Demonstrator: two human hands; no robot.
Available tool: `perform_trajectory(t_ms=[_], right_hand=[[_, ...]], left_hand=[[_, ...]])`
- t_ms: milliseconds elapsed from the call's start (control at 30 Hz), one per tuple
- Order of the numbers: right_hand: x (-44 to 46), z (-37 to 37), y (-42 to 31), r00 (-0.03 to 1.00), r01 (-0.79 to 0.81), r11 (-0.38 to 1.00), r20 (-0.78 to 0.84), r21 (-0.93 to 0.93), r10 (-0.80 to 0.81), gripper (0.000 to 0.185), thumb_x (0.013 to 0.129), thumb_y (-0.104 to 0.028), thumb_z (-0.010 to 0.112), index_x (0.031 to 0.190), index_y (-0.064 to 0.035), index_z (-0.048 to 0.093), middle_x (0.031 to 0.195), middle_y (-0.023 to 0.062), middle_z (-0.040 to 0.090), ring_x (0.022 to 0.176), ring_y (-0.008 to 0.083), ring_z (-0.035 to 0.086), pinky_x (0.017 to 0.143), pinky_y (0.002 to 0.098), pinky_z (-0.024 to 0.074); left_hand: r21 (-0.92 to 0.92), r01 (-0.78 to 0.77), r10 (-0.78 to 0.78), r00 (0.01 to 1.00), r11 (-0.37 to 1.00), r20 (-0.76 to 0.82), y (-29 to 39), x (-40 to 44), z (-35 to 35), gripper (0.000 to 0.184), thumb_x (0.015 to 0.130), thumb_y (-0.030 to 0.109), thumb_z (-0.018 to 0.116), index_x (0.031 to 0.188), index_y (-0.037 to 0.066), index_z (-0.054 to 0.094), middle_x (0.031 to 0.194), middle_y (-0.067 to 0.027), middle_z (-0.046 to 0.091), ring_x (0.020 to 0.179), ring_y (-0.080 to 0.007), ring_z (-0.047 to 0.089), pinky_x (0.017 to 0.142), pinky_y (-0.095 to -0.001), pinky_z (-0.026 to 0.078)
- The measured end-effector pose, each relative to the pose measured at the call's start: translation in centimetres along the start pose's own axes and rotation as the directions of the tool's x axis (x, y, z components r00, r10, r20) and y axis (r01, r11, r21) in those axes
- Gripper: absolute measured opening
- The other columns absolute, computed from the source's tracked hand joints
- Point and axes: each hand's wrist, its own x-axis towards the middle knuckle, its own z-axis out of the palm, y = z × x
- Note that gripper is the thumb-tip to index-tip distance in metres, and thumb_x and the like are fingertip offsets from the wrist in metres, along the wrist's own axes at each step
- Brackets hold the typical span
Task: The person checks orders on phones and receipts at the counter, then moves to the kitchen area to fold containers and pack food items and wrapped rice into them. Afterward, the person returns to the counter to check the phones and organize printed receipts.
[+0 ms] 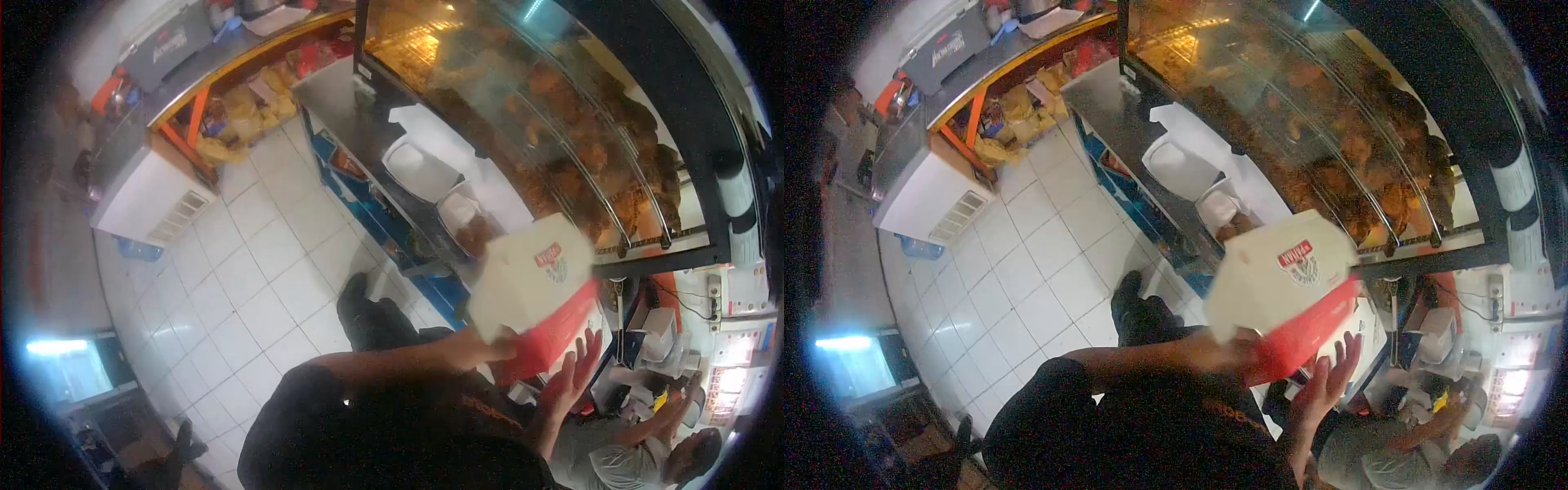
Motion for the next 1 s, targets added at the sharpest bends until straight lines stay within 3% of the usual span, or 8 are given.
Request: perform_trajectory(t_ms=[100, 233, 300, 433, 500, 600, 733, 1000], right_hand=[[-0.1, -4.6, 5.6, 0.855, -0.519, 0.626, 0.372, 0.582, 0.362, 0.071, 0.088, -0.032, 0.064, 0.145, -0.0063, 0.029, 0.141, 0.0132, 0.041, 0.129, 0.0298, 0.041, 0.105, 0.0515, 0.0374], [-0.6, -3.0, 3.3, 0.959, -0.279, 0.842, 0.1, 0.462, 0.263, 0.069, 0.084, -0.031, 0.071, 0.139, -0.0077, 0.038, 0.131, 0.013, 0.051, 0.118, 0.0296, 0.053, 0.101, 0.0484, 0.0425], [0.0, -2.9, 2.8, 0.983, -0.177, 0.943, 0.096, 0.283, 0.156, 0.07, 0.077, -0.018, 0.076, 0.135, -0.0047, 0.041, 0.122, 0.0135, 0.055, 0.114, 0.0264, 0.054, 0.097, 0.0418, 0.0453], [0.9, -2.1, 1.8, 0.832, 0.232, 0.934, 0.552, -0.272, -0.046, 0.074, 0.062, 0.004, 0.078, 0.13, -0.0008, 0.048, 0.134, 0.0148, 0.044, 0.124, 0.0307, 0.046, 0.105, 0.0409, 0.0377], [1.2, -0.5, -1.0, 0.657, 0.525, 0.8, 0.736, -0.29, -0.164, 0.079, 0.059, 0.006, 0.078, 0.131, -0.0017, 0.048, 0.136, 0.0158, 0.043, 0.126, 0.0324, 0.044, 0.108, 0.0417, 0.0348], [0.8, 1.2, -2.7, 0.819, 0.492, 0.703, 0.546, -0.513, -0.176, 0.075, 0.061, 0.004, 0.08, 0.129, -0.0024, 0.05, 0.136, 0.0159, 0.045, 0.125, 0.0333, 0.045, 0.107, 0.0431, 0.0349], [-1.2, 0.4, 3.1, 0.786, 0.24, 0.932, 0.509, 0.27, -0.35, 0.06, 0.064, -0.008, 0.086, 0.115, -0.0069, 0.055, 0.123, 0.0155, 0.055, 0.117, 0.0308, 0.05, 0.099, 0.0441, 0.0373], [0.6, 4.2, 0.7, 0.712, 0.593, 0.791, 0.361, 0.151, -0.602, 0.05, 0.06, -0.01, 0.089, 0.099, -0.0104, 0.057, 0.104, 0.0081, 0.058, 0.104, 0.0286, 0.057, 0.088, 0.0422, 0.0445]], left_hand=[[-0.51, -0.035, 0.099, 0.99, 0.86, 0.1, -3.8, 0.6, -1.6, 0.04, 0.094, 0.017, 0.059, 0.13, 0.001, 0.052, 0.119, -0.0107, 0.061, 0.111, -0.0217, 0.057, 0.093, -0.0392, 0.047], [-0.487, -0.231, 0.254, 0.967, 0.842, -0.02, -5.0, 2.2, -3.2, 0.042, 0.092, 0.017, 0.061, 0.13, 0.002, 0.051, 0.12, -0.0122, 0.06, 0.111, -0.0236, 0.056, 0.094, -0.0393, 0.044], [0.423, -0.088, 0.414, 0.459, 0.902, -0.786, -3.7, 0.6, -2.5, 0.036, 0.087, 0.011, 0.061, 0.123, 0.003, 0.058, 0.122, -0.0129, 0.058, 0.11, -0.0268, 0.055, 0.097, -0.0387, 0.041], [0.941, -0.266, 0.742, 0.67, 0.209, 0.025, 2.6, -1.6, 1.1, 0.033, 0.086, 0.008, 0.055, 0.118, 0.003, 0.06, 0.115, -0.0149, 0.059, 0.103, -0.0366, 0.056, 0.09, -0.0431, 0.044], [0.88, -0.129, 0.162, 0.985, 0.456, 0.06, 2.2, -0.3, 1.2, 0.023, 0.087, 0.009, 0.058, 0.107, 0.0, 0.064, 0.108, -0.0163, 0.064, 0.1, -0.0331, 0.06, 0.087, -0.0401, 0.046], [0.493, 0.048, -0.005, 0.996, 0.869, -0.09, 2.1, -0.1, 0.2, 0.02, 0.091, 0.011, 0.058, 0.103, -0.002, 0.066, 0.098, -0.0132, 0.068, 0.092, -0.0269, 0.065, 0.083, -0.035, 0.049], [0.074, -0.015, 0.037, 0.952, 0.997, -0.303, 0.3, 0.5, -1.2, 0.02, 0.096, 0.014, 0.054, 0.106, 0.0, 0.065, 0.099, -0.0051, 0.069, 0.085, -0.0175, 0.066, 0.077, -0.0285, 0.051], [-0.521, 0.034, -0.262, 0.891, 0.853, -0.37, 2.9, 1.7, -0.3, 0.026, 0.094, 0.013, 0.057, 0.119, 0.004, 0.056, 0.111, -0.0086, 0.064, 0.098, -0.017, 0.063, 0.083, -0.032, 0.052]])
